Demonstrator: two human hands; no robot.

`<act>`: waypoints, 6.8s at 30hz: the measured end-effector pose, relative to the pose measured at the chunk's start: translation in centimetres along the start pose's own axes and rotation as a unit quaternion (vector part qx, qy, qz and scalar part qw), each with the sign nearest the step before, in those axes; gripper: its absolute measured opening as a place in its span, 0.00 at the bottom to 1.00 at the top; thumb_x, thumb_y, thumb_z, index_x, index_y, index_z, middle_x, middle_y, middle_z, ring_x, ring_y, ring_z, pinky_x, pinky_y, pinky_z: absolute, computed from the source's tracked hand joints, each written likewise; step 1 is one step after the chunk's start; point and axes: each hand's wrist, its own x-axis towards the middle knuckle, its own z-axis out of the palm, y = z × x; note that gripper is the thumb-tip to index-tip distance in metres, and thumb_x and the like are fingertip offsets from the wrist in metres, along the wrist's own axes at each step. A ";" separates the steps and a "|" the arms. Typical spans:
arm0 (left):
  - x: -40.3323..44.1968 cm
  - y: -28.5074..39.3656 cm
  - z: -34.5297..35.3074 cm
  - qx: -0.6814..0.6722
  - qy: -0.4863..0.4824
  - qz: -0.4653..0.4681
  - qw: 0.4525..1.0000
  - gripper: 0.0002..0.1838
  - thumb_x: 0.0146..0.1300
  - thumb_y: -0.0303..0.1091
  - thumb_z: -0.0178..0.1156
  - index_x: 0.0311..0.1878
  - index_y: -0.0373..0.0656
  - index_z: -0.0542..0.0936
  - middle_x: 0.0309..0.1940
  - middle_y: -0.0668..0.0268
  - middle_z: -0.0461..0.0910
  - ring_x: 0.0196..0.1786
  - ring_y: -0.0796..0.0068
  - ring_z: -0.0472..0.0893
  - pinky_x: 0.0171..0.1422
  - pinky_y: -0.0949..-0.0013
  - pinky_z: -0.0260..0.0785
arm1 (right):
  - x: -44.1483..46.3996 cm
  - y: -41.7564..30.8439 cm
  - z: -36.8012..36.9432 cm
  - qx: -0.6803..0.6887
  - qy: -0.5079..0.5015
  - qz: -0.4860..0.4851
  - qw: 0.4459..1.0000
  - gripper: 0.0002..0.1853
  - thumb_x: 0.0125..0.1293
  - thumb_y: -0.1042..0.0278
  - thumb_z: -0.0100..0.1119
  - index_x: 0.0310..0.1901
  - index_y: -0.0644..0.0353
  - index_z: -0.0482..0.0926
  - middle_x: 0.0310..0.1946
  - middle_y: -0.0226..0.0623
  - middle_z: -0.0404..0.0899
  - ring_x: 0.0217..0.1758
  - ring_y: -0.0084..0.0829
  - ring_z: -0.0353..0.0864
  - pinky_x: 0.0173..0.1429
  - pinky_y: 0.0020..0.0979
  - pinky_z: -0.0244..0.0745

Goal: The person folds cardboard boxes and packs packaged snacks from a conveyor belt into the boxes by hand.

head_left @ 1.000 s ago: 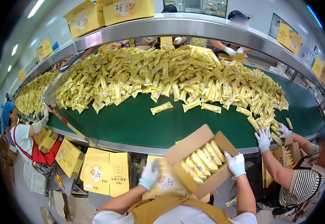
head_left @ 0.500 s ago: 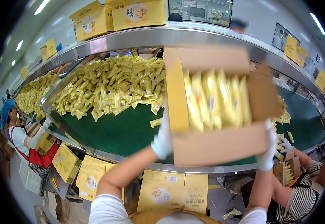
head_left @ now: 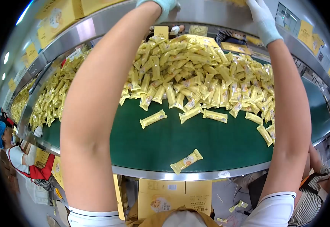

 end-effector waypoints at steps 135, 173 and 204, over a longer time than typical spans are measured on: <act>-46.2 5.4 -5.3 0.027 -0.670 0.161 0.724 0.29 0.67 0.54 0.54 0.13 0.48 0.81 0.15 0.61 0.79 0.24 0.57 0.80 0.36 0.58 0.73 | -33.6 -32.3 -16.0 0.447 -0.491 0.144 0.734 0.15 0.53 0.75 0.68 0.17 0.53 0.71 0.15 0.32 0.67 0.16 0.40 0.68 0.20 0.34 0.61; -41.0 7.9 -9.9 0.003 -0.486 -0.137 0.863 0.31 0.52 0.48 0.74 0.55 0.38 0.80 0.58 0.53 0.79 0.61 0.46 0.77 0.62 0.52 0.71 | -48.5 -24.0 -14.5 0.040 -0.352 0.248 0.902 0.56 0.40 0.58 0.87 0.68 0.68 0.60 0.53 0.49 0.65 0.56 0.45 0.70 0.60 0.42 0.72; -65.4 -2.0 -1.3 0.128 -0.535 -0.260 0.793 0.27 0.80 0.47 0.34 0.63 0.38 0.75 0.45 0.52 0.87 0.48 0.52 0.87 0.54 0.60 0.78 | -47.0 -27.8 -15.7 -0.132 -0.515 0.329 0.780 0.55 0.67 0.52 0.60 0.77 0.73 0.32 0.26 0.61 0.83 0.31 0.64 0.83 0.41 0.56 0.79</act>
